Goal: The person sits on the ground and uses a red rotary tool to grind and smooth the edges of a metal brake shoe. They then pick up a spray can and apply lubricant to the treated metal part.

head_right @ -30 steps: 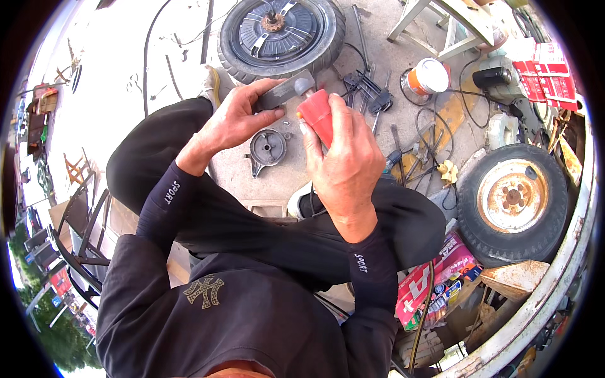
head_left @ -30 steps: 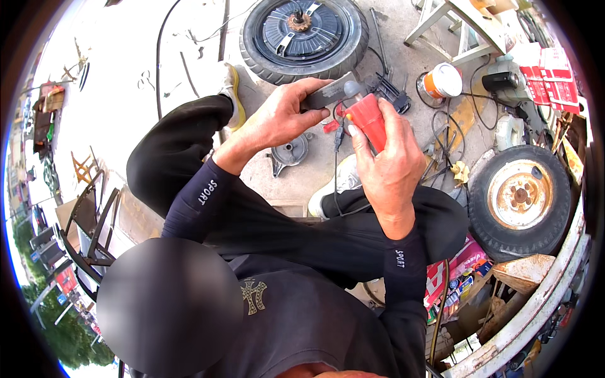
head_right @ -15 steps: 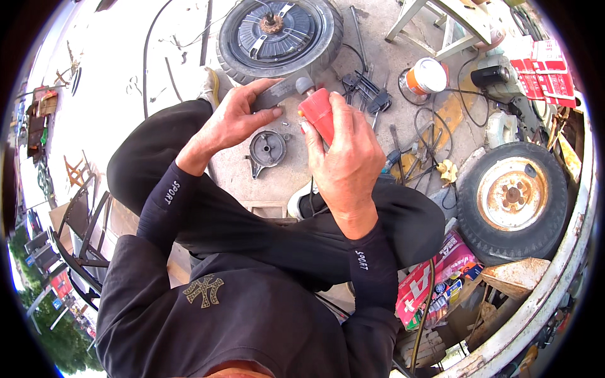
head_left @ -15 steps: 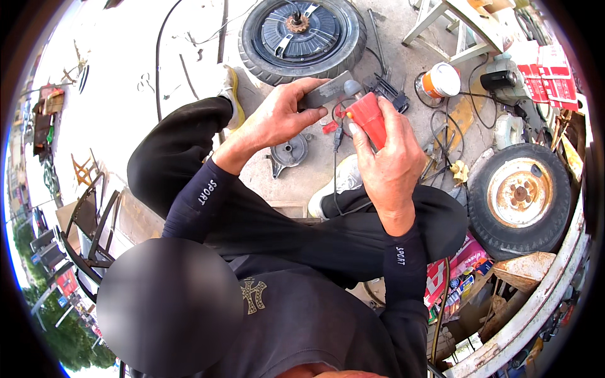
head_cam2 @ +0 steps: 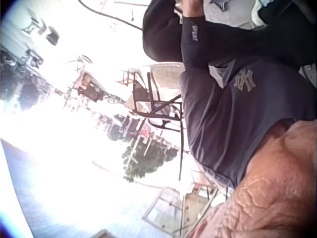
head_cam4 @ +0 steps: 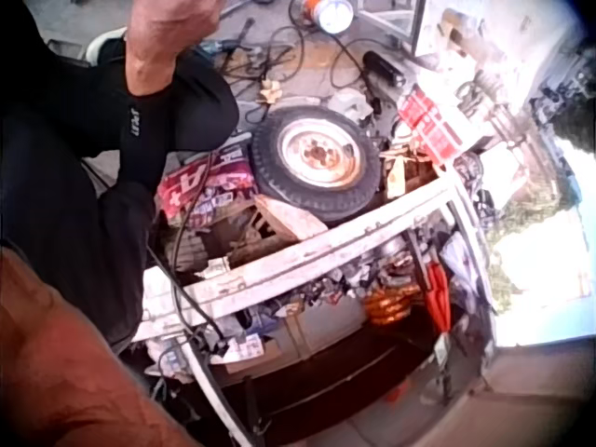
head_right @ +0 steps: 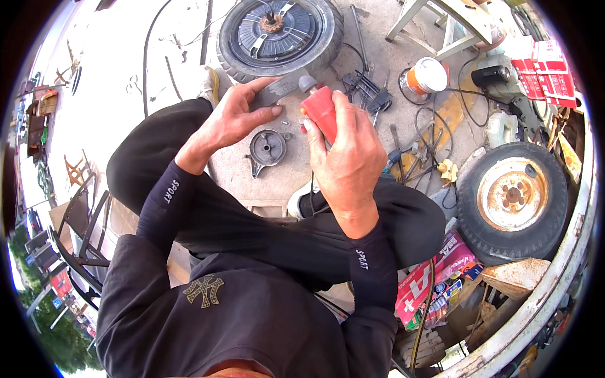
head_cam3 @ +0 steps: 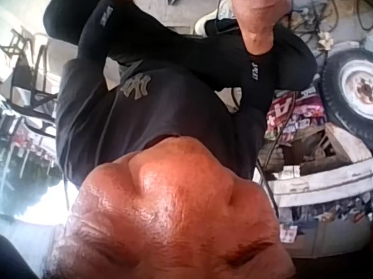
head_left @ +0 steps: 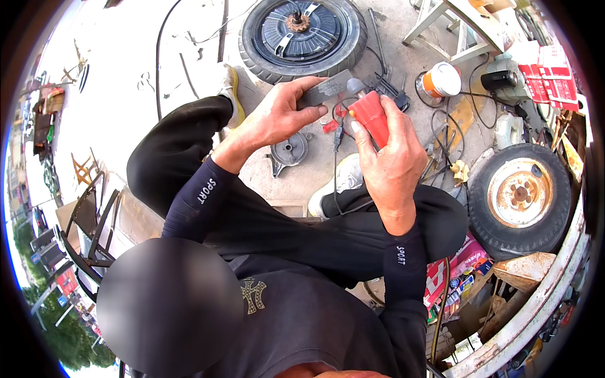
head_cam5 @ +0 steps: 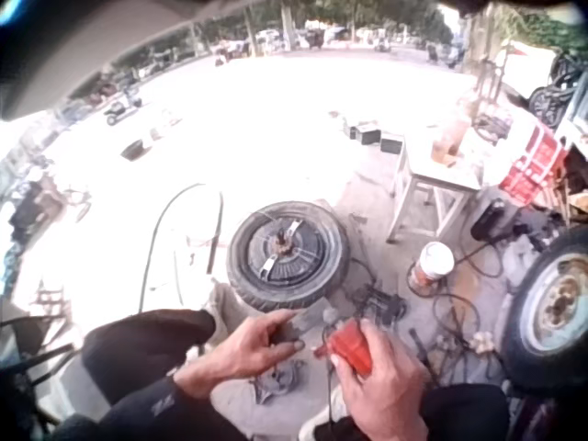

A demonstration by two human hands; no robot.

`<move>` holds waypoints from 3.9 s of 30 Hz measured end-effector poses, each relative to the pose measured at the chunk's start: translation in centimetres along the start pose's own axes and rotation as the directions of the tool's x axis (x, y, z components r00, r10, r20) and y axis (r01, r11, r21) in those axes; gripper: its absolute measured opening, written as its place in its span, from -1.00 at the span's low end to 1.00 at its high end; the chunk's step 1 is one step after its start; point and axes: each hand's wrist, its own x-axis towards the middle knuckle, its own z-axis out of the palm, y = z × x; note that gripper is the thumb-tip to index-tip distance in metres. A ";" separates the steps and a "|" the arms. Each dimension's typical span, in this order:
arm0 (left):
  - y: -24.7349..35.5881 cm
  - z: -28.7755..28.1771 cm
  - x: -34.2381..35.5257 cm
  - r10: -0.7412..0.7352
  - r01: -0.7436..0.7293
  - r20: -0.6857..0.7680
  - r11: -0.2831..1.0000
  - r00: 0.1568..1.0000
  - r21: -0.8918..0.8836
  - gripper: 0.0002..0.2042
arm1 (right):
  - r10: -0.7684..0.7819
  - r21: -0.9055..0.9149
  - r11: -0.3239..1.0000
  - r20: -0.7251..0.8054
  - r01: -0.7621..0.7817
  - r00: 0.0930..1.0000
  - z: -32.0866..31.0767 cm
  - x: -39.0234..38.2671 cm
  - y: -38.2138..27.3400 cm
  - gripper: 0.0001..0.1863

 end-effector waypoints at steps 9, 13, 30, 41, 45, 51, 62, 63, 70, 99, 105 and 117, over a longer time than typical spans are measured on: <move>-0.2 0.1 0.1 0.025 -0.024 0.019 0.998 1.000 -0.060 -0.51 | -0.052 0.015 0.999 0.016 0.052 0.999 -0.1 -0.4 -0.5 -0.36; -0.1 0.1 0.3 -0.016 0.016 0.016 0.999 1.000 -0.048 -0.52 | -0.006 -0.006 1.000 0.018 0.006 1.000 0.1 -0.1 -0.6 -0.34; -0.2 0.4 0.1 0.080 -0.080 0.008 0.990 0.997 0.117 -0.50 | 0.037 -0.046 0.998 -0.006 -0.038 0.999 0.1 0.2 -0.1 -0.37; -0.3 0.4 -0.1 0.097 -0.099 0.026 0.985 0.995 0.140 -0.58 | -0.076 0.045 0.996 0.046 0.074 0.996 0.3 -0.8 -1.1 -0.39; -0.1 0.3 0.0 0.123 -0.125 0.023 0.974 0.992 0.187 -0.55 | 0.069 -0.093 0.993 0.011 -0.068 0.998 0.0 0.1 0.1 -0.36; -0.8 0.0 0.2 0.135 -0.133 -0.016 0.987 0.991 0.094 -0.55 | 0.031 0.000 1.000 0.012 -0.031 0.999 0.0 0.0 -0.9 -0.40; -0.7 -0.3 0.2 0.095 -0.096 -0.012 0.995 0.995 -0.024 -0.55 | 0.063 0.031 0.998 -0.021 -0.063 0.998 -0.2 0.2 0.2 -0.39; -0.8 -0.3 0.0 0.084 -0.084 -0.001 0.995 0.996 -0.046 -0.55 | 0.019 0.074 0.997 -0.027 -0.017 0.999 -0.3 -0.1 -0.3 -0.41; -0.4 -0.2 0.0 0.101 -0.100 0.012 0.995 0.995 -0.016 -0.55 | 0.068 0.071 0.995 -0.013 -0.067 0.998 -0.7 0.1 0.4 -0.38; -1.2 -0.4 -0.2 -0.015 0.006 -0.038 0.978 0.999 -0.209 -0.50 | 0.071 0.111 0.991 -0.011 -0.070 0.997 -0.7 -0.1 -0.1 -0.37; -0.7 -0.2 -0.1 -0.035 0.033 -0.014 0.996 0.999 -0.087 -0.49 | 0.032 0.089 0.996 -0.018 -0.031 0.999 -0.1 -0.2 -0.4 -0.39; -0.9 0.1 0.0 0.068 -0.067 0.033 0.997 0.997 -0.046 -0.48 | -0.060 0.110 0.992 0.011 0.058 0.998 0.5 -0.6 -1.3 -0.41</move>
